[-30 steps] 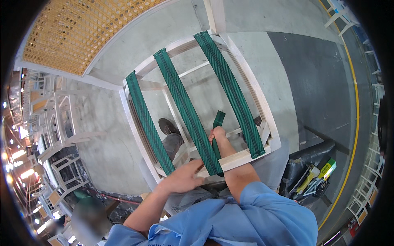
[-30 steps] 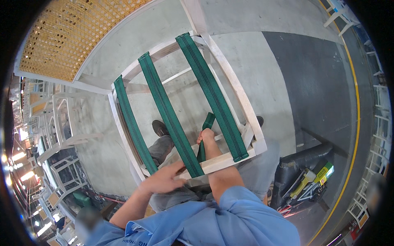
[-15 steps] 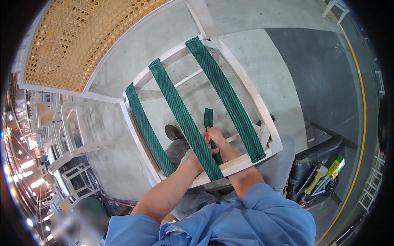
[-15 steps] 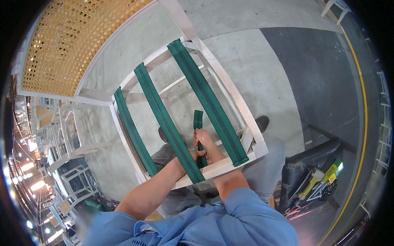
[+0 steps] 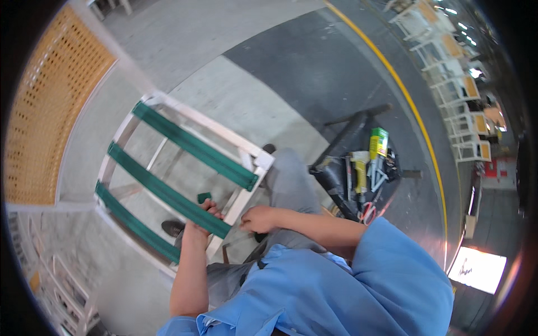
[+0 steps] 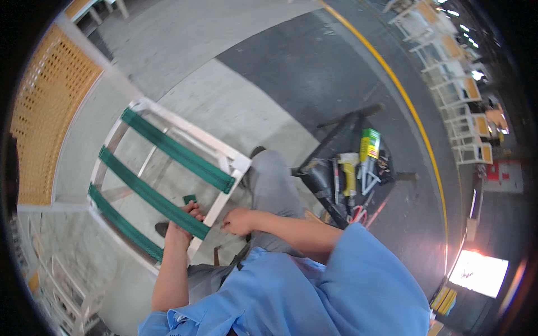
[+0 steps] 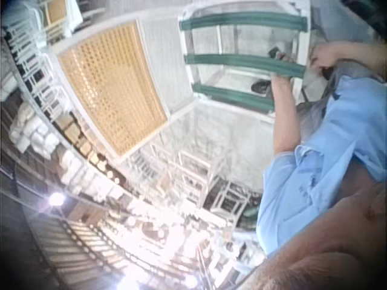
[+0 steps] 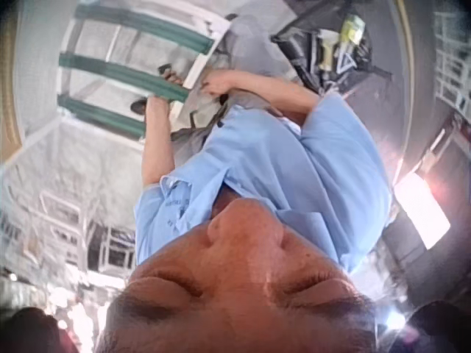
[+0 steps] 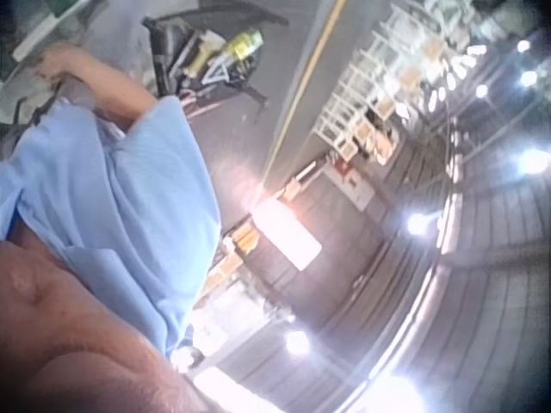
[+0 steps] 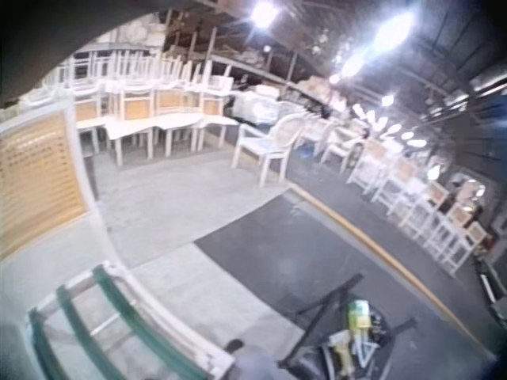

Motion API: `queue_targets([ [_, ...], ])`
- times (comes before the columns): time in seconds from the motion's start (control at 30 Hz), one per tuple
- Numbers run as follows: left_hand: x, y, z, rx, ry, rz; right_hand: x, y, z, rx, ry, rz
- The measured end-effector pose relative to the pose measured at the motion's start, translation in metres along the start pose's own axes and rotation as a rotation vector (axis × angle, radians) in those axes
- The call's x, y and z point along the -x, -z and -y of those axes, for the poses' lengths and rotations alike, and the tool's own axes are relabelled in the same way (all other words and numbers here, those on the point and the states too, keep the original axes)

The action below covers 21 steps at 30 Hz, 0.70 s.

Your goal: The person removes a protective plastic sheet from a white chair frame and places it aside. They then attach green webbing straps to the seat frame using a pneumatic staple gun, securing each strap in place.

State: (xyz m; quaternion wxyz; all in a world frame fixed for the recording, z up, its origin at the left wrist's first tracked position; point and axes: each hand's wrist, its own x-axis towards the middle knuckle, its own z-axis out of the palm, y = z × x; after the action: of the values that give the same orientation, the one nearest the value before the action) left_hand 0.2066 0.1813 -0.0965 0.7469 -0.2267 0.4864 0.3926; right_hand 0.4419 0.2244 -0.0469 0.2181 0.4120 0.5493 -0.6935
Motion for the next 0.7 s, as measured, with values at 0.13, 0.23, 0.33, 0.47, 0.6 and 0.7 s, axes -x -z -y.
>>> queue_targets([
  [0.13,-0.011,0.022,-0.003,0.07,0.032,0.194,0.142,0.042,-0.052,-0.479,0.291,-0.504],
  [0.23,-0.001,0.011,-0.003,0.034,-0.02,0.081,0.192,0.108,-0.134,-0.043,-0.211,-1.276],
  [0.33,-0.012,0.012,-0.003,0.011,-0.058,0.06,0.22,0.141,-0.236,0.241,-0.662,-1.371],
  [0.47,0.001,0.008,-0.004,0.039,-0.022,0.133,0.197,0.152,-0.265,0.04,-0.518,-1.371],
  [0.6,0.007,0.007,-0.002,0.094,-0.071,0.093,0.198,0.146,-0.246,-0.069,-0.348,-1.46],
  [0.7,0.011,0.005,-0.003,0.1,-0.079,0.078,0.205,0.122,-0.207,-0.061,-0.041,-1.515],
])
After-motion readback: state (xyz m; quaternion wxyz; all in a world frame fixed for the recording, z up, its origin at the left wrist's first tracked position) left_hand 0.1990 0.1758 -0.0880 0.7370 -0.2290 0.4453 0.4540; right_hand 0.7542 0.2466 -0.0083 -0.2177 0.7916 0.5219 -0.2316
